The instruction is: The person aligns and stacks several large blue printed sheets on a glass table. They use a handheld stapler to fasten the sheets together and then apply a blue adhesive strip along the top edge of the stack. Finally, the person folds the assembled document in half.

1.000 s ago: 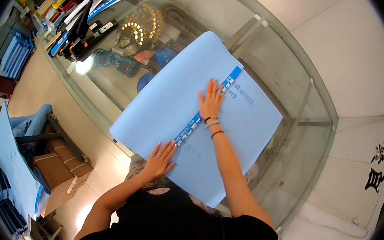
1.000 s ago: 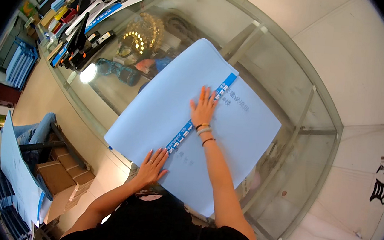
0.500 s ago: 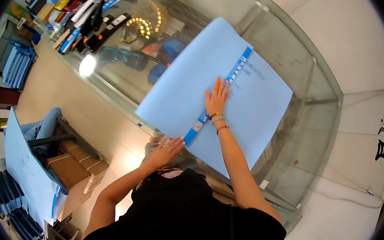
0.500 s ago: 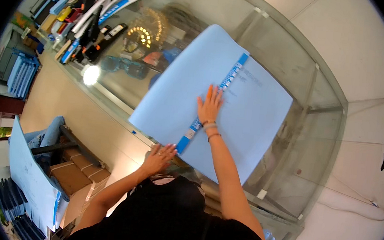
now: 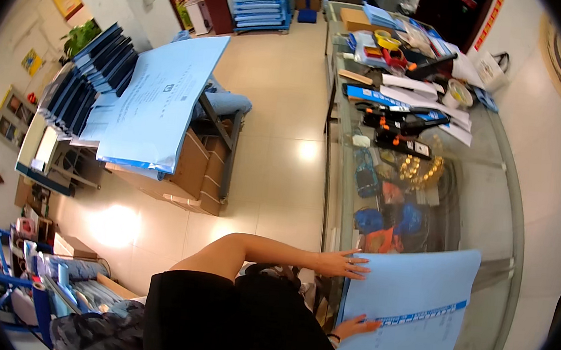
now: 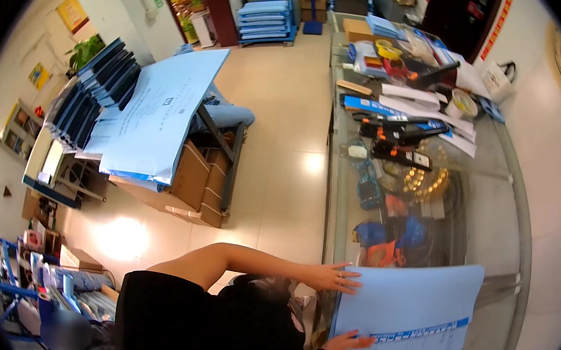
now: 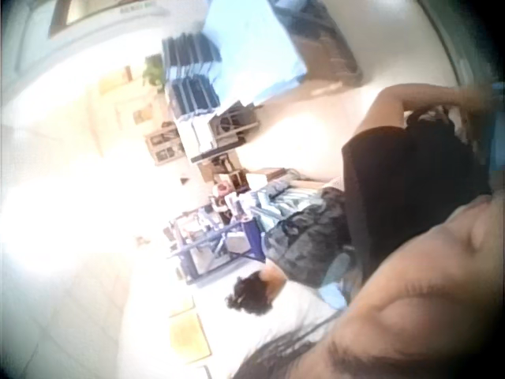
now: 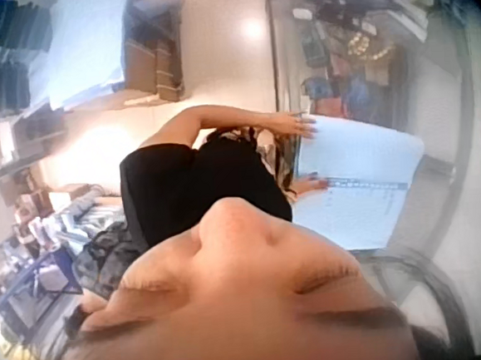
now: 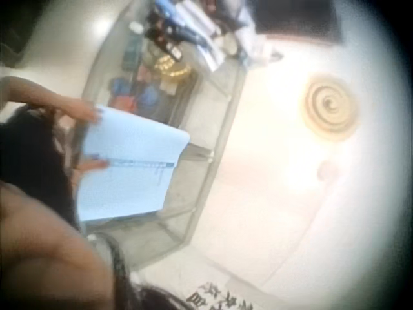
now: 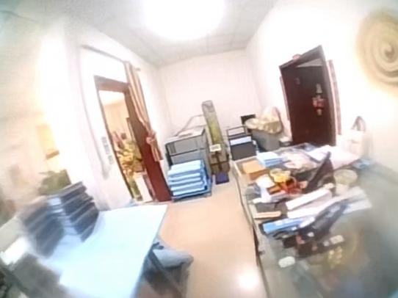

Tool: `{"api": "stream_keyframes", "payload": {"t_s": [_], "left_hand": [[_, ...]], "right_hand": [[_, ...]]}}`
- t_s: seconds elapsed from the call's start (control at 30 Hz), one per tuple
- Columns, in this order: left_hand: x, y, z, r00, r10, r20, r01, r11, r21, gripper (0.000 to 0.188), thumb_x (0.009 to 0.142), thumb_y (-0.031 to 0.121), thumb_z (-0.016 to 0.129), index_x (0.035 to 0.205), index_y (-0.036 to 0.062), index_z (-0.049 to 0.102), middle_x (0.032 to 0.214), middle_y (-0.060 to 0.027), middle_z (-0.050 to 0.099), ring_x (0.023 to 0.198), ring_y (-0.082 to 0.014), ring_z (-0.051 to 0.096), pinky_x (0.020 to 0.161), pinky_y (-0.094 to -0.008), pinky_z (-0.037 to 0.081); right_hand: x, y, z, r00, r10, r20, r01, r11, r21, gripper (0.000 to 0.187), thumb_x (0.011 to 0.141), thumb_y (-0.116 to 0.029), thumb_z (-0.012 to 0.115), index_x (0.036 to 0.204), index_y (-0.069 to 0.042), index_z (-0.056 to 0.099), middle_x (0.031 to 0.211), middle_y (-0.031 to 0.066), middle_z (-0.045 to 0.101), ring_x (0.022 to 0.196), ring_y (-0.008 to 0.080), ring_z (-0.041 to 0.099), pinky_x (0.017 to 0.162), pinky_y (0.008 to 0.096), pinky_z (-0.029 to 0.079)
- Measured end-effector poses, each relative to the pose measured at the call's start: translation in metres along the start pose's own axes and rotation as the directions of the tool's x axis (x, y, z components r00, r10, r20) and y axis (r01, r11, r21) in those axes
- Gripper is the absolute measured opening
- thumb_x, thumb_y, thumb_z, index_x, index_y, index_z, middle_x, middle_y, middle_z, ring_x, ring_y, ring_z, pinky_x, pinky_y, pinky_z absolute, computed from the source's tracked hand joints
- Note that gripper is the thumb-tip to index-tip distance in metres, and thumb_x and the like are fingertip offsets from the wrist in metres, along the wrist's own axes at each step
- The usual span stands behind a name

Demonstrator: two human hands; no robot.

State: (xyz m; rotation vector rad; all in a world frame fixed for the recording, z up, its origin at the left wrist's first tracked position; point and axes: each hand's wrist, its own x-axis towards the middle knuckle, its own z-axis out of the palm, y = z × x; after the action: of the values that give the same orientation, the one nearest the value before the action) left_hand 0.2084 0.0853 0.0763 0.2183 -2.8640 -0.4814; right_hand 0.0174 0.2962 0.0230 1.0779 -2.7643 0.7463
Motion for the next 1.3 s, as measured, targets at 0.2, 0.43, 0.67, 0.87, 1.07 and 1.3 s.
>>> {"api": "stream_keyframes", "payload": {"t_s": [0.2, 0.43, 0.67, 0.87, 1.07, 1.3], "left_hand": [[0.004, -0.016, 0.017, 0.996, 0.006, -0.089, -0.005, 1.0, 0.017, 0.076, 0.075, -0.002, 0.06, 0.144, 0.021, 0.036, 0.157, -0.005, 0.019, 0.143, -0.0362, 0.018, 0.114, -0.0574, 0.018], [0.006, -0.035, 0.015, 0.99, -0.002, -0.138, -0.002, 1.0, -0.026, 0.076, 0.073, -0.004, 0.057, 0.143, 0.0155, 0.036, 0.154, -0.0131, 0.022, 0.138, -0.0397, 0.027, 0.113, -0.0523, 0.025], [0.009, -0.101, 0.019, 0.905, -0.287, -0.313, 0.176, 0.924, -0.34, 0.067, 0.068, -0.006, 0.06, 0.132, 0.0021, 0.045, 0.132, -0.0232, 0.05, 0.123, -0.0404, 0.047, 0.105, -0.0453, 0.037], [0.002, -0.124, -0.01, 0.861, -0.429, -0.273, 0.294, 0.858, -0.422, 0.072, 0.068, -0.008, 0.069, 0.135, 0.0103, 0.048, 0.135, -0.0148, 0.05, 0.12, -0.0359, 0.05, 0.102, -0.0412, 0.041], [-0.001, -0.154, 0.011, 0.805, -0.542, -0.24, 0.304, 0.726, -0.617, 0.048, 0.079, -0.012, 0.056, 0.124, 0.004, 0.058, 0.119, -0.0145, 0.061, 0.112, -0.0282, 0.056, 0.096, -0.0357, 0.043], [-0.001, -0.205, 0.034, 0.766, -0.584, -0.269, 0.398, 0.759, -0.515, 0.024, 0.091, 0.001, 0.048, 0.112, -0.0043, 0.059, 0.105, -0.0133, 0.06, 0.092, -0.0202, 0.06, 0.082, -0.031, 0.047]], "right_hand": [[0.017, -0.022, -0.023, 0.883, 0.425, 0.199, -0.439, 0.598, 0.67, 0.054, 0.101, -0.022, 0.033, 0.147, 0.003, 0.018, 0.147, 0.0218, 0.031, 0.136, 0.0329, 0.032, 0.111, 0.0399, 0.029], [0.004, 0.105, 0.072, 0.976, -0.11, 0.19, 0.011, 0.888, 0.459, 0.048, 0.097, -0.011, 0.034, 0.143, 0.003, 0.029, 0.147, 0.0193, 0.034, 0.136, 0.0303, 0.032, 0.114, 0.0383, 0.024], [0.021, -0.006, 0.088, 0.907, -0.098, 0.41, -0.391, -0.561, 0.73, 0.048, 0.098, -0.016, 0.043, 0.143, -0.003, 0.031, 0.144, 0.0123, 0.038, 0.13, 0.0283, 0.039, 0.107, 0.0425, 0.032], [0.063, -0.111, -0.031, 0.767, -0.224, 0.601, -0.626, -0.464, 0.627, 0.057, 0.097, -0.025, 0.048, 0.147, -0.006, 0.028, 0.15, 0.0144, 0.032, 0.138, 0.0293, 0.034, 0.111, 0.0413, 0.03], [0.045, -0.024, -0.063, 0.837, 0.206, 0.507, -0.531, 0.089, 0.842, 0.044, 0.094, -0.017, 0.055, 0.135, -0.002, 0.048, 0.132, 0.0147, 0.053, 0.116, 0.0234, 0.056, 0.1, 0.031, 0.041], [-0.067, 0.205, -0.086, 0.606, 0.753, -0.257, -0.522, 0.62, 0.586, 0.036, 0.087, -0.007, 0.061, 0.123, -0.005, 0.059, 0.114, 0.0137, 0.064, 0.104, 0.0195, 0.061, 0.085, 0.0311, 0.05]]}}
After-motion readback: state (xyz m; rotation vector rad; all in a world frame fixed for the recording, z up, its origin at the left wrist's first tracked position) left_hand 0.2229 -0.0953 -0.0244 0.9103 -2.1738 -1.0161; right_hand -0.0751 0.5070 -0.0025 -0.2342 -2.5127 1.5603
